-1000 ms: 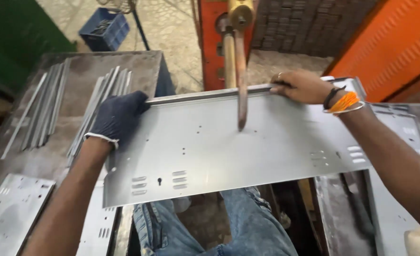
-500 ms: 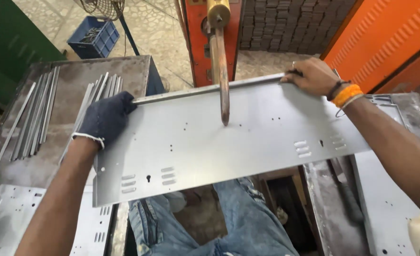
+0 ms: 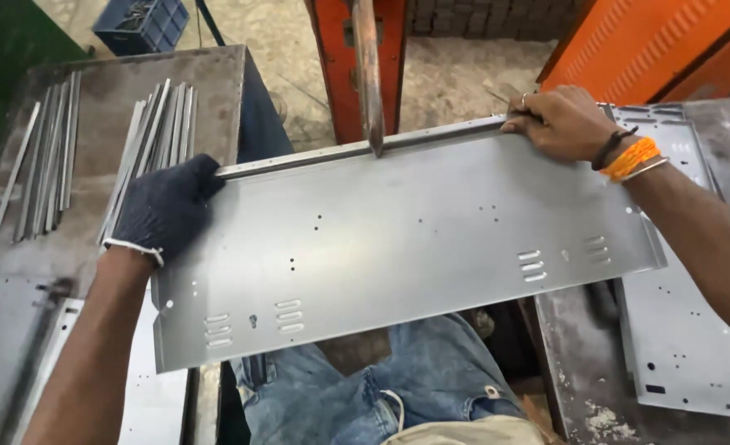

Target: Spot welding thin metal strips onto larger rectangular metal plates at a manual workstation.

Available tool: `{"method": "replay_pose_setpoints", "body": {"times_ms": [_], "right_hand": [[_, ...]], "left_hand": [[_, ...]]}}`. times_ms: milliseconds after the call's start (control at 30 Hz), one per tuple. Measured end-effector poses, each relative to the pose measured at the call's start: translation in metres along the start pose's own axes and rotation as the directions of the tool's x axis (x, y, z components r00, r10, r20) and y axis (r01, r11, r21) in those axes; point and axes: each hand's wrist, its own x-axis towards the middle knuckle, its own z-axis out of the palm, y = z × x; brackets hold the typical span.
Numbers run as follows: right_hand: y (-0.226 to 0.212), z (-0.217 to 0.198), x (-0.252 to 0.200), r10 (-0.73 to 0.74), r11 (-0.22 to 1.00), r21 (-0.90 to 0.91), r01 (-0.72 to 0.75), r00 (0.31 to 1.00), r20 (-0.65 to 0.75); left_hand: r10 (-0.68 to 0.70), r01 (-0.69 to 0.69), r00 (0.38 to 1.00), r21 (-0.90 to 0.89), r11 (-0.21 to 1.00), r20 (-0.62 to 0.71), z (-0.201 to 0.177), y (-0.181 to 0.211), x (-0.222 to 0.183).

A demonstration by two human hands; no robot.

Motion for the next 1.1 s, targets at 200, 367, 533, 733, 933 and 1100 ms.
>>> {"method": "replay_pose_setpoints", "body": {"times_ms": [200, 367, 533, 733, 933, 1100], "right_hand": [[-0.004, 0.001, 0.004, 0.068, 0.997, -0.053, -0.065, 0.996, 0.058], [-0.003, 0.009, 0.005, 0.112, 0.988, -0.116, -0.102, 0.99, 0.09], [-0.056, 0.009, 0.028, 0.188, 0.98, -0.11, -0.168, 0.961, 0.205], [-0.017, 0.015, 0.002, -0.012, 0.995, -0.095, 0.012, 1.0, 0.002], [-0.016, 0.01, -0.001, 0.123, 0.982, -0.15, -0.113, 0.99, 0.063], [-0.011, 0.017, 0.003, -0.022, 0.988, -0.152, 0.012, 0.998, -0.059]], "left_hand": [[0.033, -0.033, 0.999, -0.003, 0.999, -0.036, 0.004, -0.009, 0.01], [-0.054, 0.054, 0.996, 0.003, 0.999, 0.071, 0.001, -0.012, 0.014], [0.014, -0.015, 0.999, 0.008, 1.0, 0.047, 0.004, 0.007, 0.034], [0.106, -0.106, 0.994, -0.017, 0.994, -0.004, 0.015, 0.06, 0.053], [0.167, -0.175, 0.984, -0.161, 0.971, -0.061, 0.023, 0.07, 0.057], [0.145, -0.152, 0.988, -0.142, 0.978, -0.055, 0.026, 0.066, 0.056]]}}
